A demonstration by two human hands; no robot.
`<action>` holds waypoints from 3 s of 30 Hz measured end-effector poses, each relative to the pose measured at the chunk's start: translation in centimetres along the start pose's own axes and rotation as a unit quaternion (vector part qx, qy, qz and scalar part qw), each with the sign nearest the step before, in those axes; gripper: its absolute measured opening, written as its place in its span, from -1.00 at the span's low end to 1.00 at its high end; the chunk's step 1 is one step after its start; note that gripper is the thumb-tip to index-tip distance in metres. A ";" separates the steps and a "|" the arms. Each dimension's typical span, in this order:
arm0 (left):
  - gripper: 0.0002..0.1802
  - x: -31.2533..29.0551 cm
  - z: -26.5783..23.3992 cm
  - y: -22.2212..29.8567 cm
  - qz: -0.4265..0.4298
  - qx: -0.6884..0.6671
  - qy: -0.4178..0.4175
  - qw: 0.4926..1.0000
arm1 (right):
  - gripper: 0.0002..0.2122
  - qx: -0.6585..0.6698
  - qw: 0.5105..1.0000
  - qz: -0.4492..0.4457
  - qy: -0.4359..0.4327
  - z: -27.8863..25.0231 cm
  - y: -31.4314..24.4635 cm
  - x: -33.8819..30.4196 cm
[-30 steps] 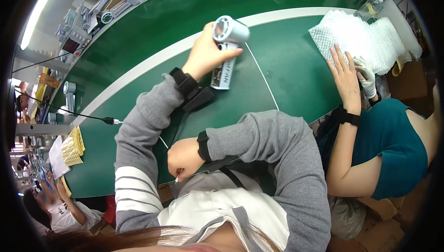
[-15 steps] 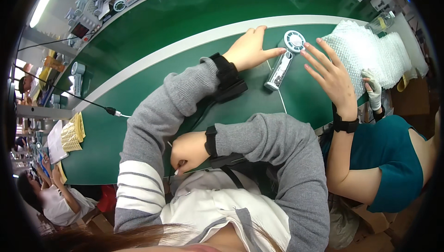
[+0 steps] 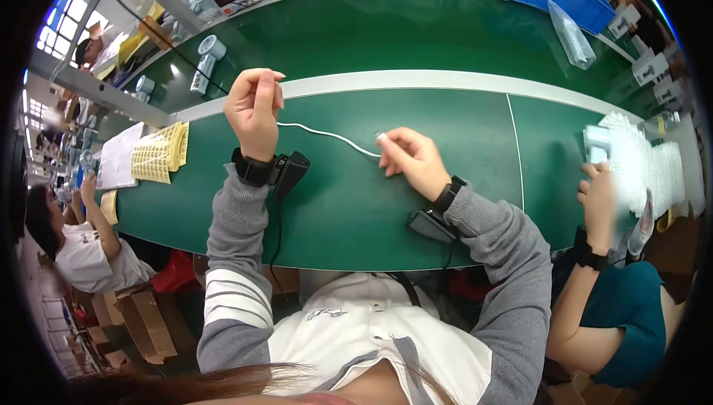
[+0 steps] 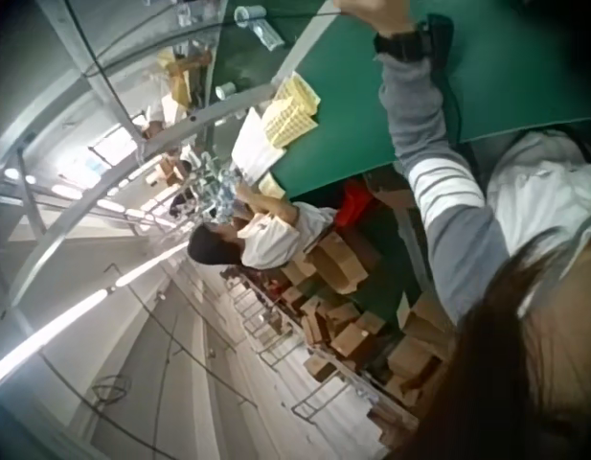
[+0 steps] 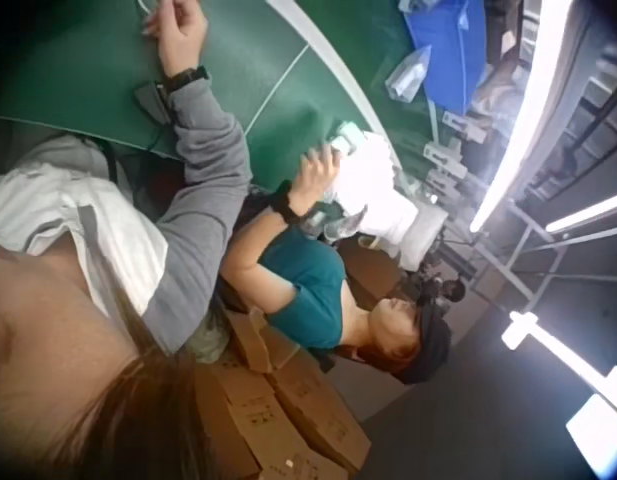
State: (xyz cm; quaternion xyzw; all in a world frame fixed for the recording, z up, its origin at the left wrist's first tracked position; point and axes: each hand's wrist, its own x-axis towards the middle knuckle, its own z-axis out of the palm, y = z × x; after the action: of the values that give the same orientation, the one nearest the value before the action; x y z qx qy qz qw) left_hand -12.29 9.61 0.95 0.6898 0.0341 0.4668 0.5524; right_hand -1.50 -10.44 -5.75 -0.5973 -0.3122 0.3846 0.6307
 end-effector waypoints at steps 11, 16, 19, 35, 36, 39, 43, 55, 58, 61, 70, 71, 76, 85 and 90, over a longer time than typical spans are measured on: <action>-0.79 3.2 -20.9 -12.0 -0.089 0.402 0.413 0.812 | -0.80 0.057 0.979 -0.064 0.183 -1.5 1.5 1.8; -0.72 4.7 -21.1 -12.3 -0.094 0.560 0.300 0.766 | -0.80 0.048 0.975 -0.067 0.206 -1.7 1.5 2.4; -0.63 6.6 -21.2 -13.3 -0.011 0.569 0.228 0.790 | -0.80 0.027 0.977 -0.065 0.202 -1.3 1.6 2.3; -0.65 9.1 -18.7 -8.5 -0.033 -0.138 0.299 0.943 | -0.81 -0.025 0.977 -0.081 0.195 -0.2 1.2 2.6; -0.69 9.3 -18.8 -5.9 0.054 -0.113 0.323 0.938 | -0.81 -0.035 0.976 -0.109 0.187 0.2 0.9 2.9; -0.69 8.0 -16.2 2.7 0.143 -0.031 0.310 0.939 | -0.81 -0.049 0.969 -0.192 0.146 2.0 -1.8 3.9; -0.56 4.1 -7.5 8.9 0.018 -0.289 0.056 0.955 | -0.80 -0.012 0.942 -0.333 0.029 6.5 -8.4 4.6; -0.43 4.1 0.9 6.2 -0.172 -0.479 -0.088 0.857 | -0.78 -0.055 0.926 -0.374 -0.010 8.0 -13.1 1.3; -0.73 3.8 1.5 5.3 -0.211 -0.538 -0.077 0.812 | -0.80 -0.086 0.935 -0.344 -0.029 8.1 -13.0 1.7; -0.54 3.9 1.5 5.3 -0.190 -0.483 -0.063 0.852 | -0.81 -0.145 0.929 -0.337 -0.043 7.8 -13.2 2.0; -0.48 3.0 2.5 5.4 -0.139 -0.511 -0.057 0.846 | -0.92 -0.153 0.942 -0.298 0.026 8.3 -13.1 1.7; -0.48 2.9 2.6 5.4 -0.139 -0.511 -0.059 0.846 | -0.92 -0.128 0.951 -0.280 0.034 8.3 -13.3 1.5; -0.50 2.8 2.8 5.0 -0.052 -0.380 -0.008 0.923 | -0.83 -0.107 0.975 -0.196 0.009 7.7 -14.1 1.6; -0.50 3.3 2.5 5.0 -0.040 -0.255 -0.014 0.966 | -0.82 -0.075 0.987 -0.138 0.016 6.9 -14.2 2.5; -0.50 4.4 -0.2 4.9 -0.093 -0.216 -0.034 0.971 | -0.91 -0.209 0.933 -0.282 0.080 7.9 -12.6 3.6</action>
State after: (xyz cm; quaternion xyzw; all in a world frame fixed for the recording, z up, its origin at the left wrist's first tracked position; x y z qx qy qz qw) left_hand -12.24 10.29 7.50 0.5636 -0.0222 0.3857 0.7302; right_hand -5.00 -3.18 7.28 -0.6315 -0.4898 0.0684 0.5971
